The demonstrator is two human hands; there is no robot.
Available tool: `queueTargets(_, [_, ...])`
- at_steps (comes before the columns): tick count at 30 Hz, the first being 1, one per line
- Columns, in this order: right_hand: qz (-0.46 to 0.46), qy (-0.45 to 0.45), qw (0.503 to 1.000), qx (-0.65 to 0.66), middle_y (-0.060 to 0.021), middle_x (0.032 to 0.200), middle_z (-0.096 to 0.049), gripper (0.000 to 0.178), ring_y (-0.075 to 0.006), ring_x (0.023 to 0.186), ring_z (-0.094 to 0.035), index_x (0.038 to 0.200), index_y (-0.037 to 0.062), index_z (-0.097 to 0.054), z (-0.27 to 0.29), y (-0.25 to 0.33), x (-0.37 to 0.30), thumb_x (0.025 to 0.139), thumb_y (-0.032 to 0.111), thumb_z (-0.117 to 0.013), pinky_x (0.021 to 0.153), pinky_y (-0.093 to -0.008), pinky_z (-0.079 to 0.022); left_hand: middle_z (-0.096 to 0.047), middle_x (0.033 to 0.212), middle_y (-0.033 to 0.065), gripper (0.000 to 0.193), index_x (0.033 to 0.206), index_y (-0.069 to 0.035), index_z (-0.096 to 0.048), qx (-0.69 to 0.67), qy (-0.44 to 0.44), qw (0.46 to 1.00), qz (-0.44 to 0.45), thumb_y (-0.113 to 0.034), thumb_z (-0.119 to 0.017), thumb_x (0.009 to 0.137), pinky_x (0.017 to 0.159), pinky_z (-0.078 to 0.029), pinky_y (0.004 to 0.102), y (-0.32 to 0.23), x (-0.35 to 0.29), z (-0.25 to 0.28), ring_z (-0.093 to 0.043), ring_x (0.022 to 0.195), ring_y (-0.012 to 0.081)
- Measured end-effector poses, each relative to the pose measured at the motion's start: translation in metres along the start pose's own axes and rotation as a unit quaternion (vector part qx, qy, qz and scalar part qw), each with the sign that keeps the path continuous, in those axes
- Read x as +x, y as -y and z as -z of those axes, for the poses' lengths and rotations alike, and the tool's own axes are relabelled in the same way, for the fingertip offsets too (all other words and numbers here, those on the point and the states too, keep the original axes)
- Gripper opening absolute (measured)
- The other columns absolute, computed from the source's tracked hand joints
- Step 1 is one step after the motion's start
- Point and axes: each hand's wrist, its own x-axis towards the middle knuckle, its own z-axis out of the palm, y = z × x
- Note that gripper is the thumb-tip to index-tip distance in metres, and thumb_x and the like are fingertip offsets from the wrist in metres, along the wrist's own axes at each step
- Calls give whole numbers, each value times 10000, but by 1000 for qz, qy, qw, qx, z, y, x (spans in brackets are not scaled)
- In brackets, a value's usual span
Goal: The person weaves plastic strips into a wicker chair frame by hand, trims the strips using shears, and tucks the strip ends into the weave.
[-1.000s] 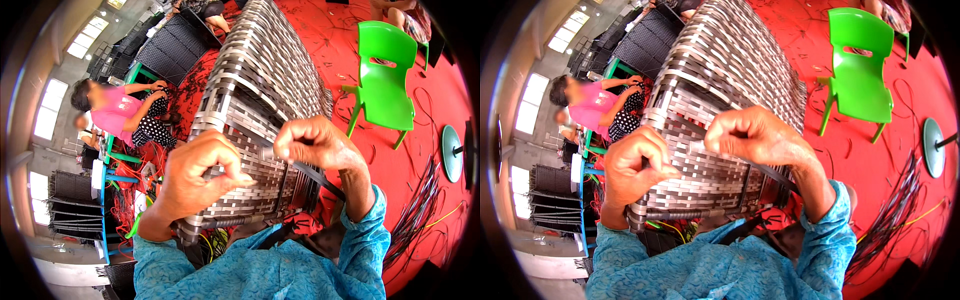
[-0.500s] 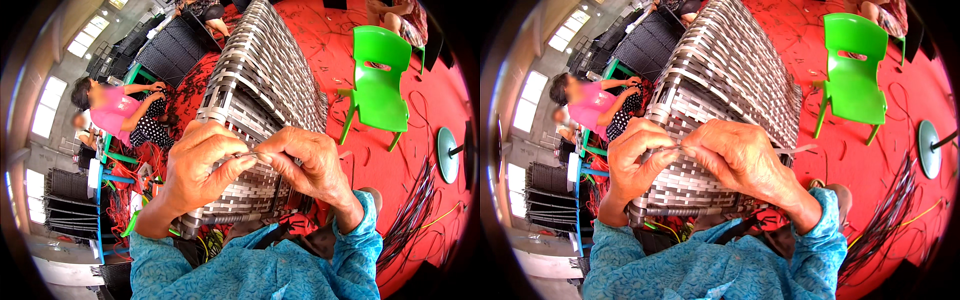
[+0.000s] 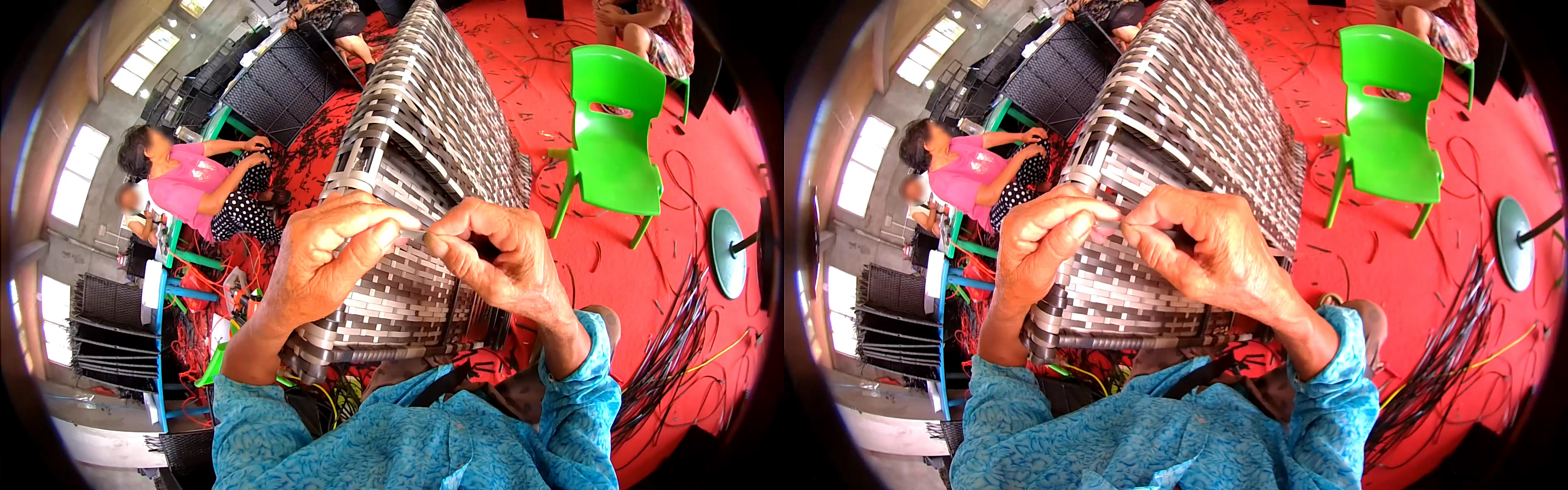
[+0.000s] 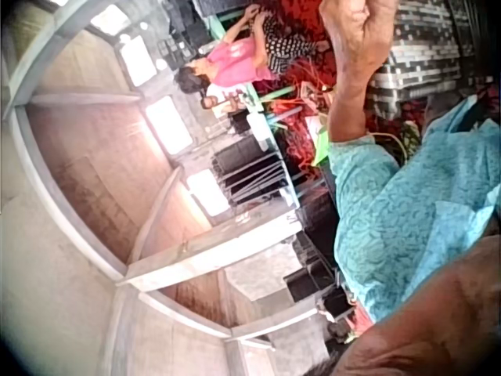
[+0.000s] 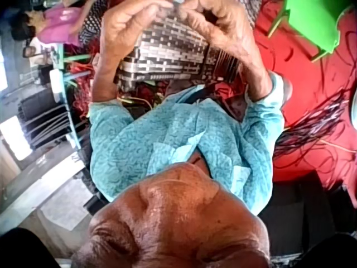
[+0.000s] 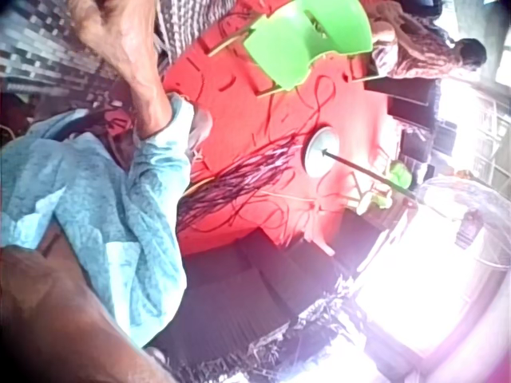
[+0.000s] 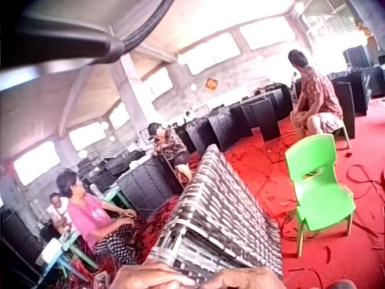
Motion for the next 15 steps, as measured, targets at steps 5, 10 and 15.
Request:
queueTargets(5, [-28,15,999,33,32,653,-519,81,-18,583,-426,800,7,-575,3,-5,-2,831,81,-566,502,-187,-358,-571,672,76,143,854,19,-597,-1,24,999,23,-99,-520,832,609,-409,284,1,1,2,-548,619,180])
queueTargets(10, [-74,30,992,93,34,693,-524,83,-22,628,-437,819,6,-566,2,-5,-1,838,87,-565,539,-182,-367,-560,680,68,117,838,17,-587,15,19,999,25,-89,-539,821,609,-404,270,0,0,1,-539,631,162])
queueTargets(15, [-57,20,991,121,5,696,-563,87,-24,645,-468,847,9,-599,6,-19,5,824,90,-576,577,-195,-404,-566,764,50,97,832,-4,-586,9,-26,1000,-4,-88,-598,787,607,-400,244,-3,-1,-3,-529,659,121])
